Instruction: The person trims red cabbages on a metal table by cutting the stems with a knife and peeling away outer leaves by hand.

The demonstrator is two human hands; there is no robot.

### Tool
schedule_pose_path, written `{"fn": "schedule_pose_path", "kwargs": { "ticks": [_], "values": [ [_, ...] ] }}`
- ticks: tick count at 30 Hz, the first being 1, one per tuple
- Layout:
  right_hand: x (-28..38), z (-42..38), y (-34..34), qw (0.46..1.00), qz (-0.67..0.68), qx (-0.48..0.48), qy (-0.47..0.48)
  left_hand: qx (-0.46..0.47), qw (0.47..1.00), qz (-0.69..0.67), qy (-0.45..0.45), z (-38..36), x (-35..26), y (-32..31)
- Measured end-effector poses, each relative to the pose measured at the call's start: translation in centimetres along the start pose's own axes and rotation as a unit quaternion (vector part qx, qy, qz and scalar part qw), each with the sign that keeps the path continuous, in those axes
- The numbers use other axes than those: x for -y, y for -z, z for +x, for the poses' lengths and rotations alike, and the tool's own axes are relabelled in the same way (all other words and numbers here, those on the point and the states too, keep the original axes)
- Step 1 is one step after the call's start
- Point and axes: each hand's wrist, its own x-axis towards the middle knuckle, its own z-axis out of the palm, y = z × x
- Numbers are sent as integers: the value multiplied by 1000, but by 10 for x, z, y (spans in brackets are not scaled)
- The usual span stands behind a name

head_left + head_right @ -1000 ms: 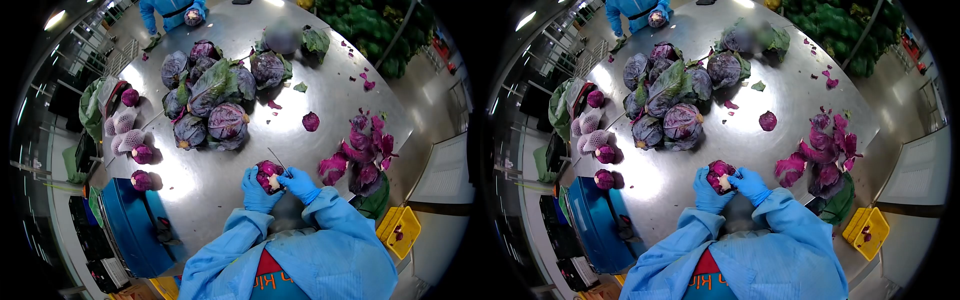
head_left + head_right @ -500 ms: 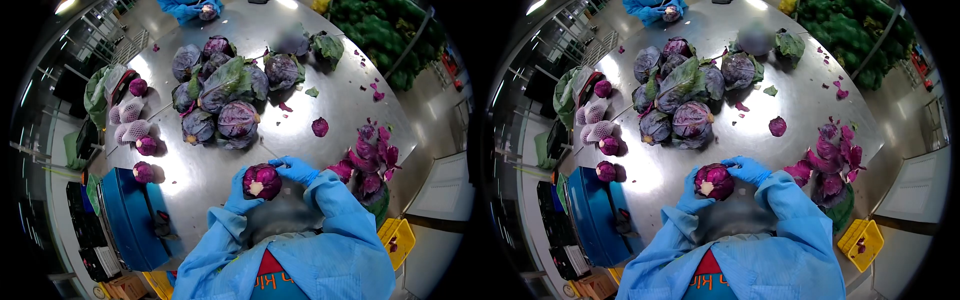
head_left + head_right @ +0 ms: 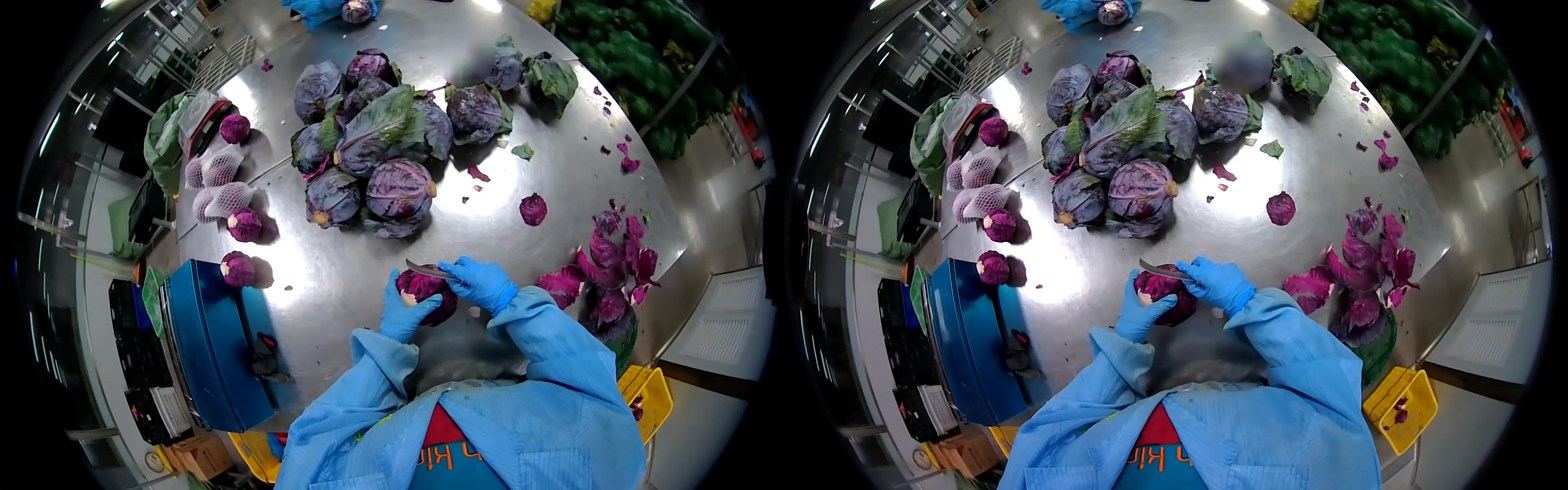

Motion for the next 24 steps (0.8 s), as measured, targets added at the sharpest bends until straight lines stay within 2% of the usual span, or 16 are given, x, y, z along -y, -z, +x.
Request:
{"fn": "schedule_pose_path", "kwargs": {
  "ticks": [1, 2, 4, 5, 6, 9, 10, 11, 13, 14, 17, 19, 21, 24],
  "values": [
    [-1, 0, -3, 1000, -13, -5, -10, 1, 1000, 10, 3, 0, -4, 0],
    [-7, 1, -10, 998, 31, -44, -21, 2, 1000, 19, 5, -1, -7, 1],
    [-32, 3, -34, 985, 119, -120, -43, 48, 997, 47, -46, -4, -13, 6],
    [-45, 5, -44, 980, 108, -134, -95, 70, 993, 61, -71, -6, -15, 9],
    [-60, 8, -52, 973, 97, -148, -146, 87, 980, 99, -150, -2, -9, 12],
    [-100, -2, -39, 933, 103, -218, -266, 128, 973, 128, -145, -5, -17, 19],
    [-113, -13, -27, 935, 44, -194, -293, 129, 971, 126, -155, -5, -15, 21],
    [-119, -22, -14, 933, -16, -168, -319, 125, 979, 54, -152, -4, -7, 20],
    [-116, -43, -1, 918, -58, -221, -324, 117, 978, -93, -142, 1, 15, 17],
    [-112, -54, 4, 909, -81, -248, -326, 117, 981, -91, -123, 5, 16, 18],
    [-83, -63, -1, 945, 109, -191, -241, 123, 984, -108, -67, 10, 12, 20],
    [-15, -53, 11, 937, 262, -73, -220, 120, 988, -57, -74, 9, 8, 19],
    [6, -45, -19, 925, 330, -86, -170, 116, 990, 21, -83, 10, 11, 21],
    [11, -40, -44, 941, 264, -157, -140, 76, 996, -14, -37, -2, -7, 14]
  ]
}}
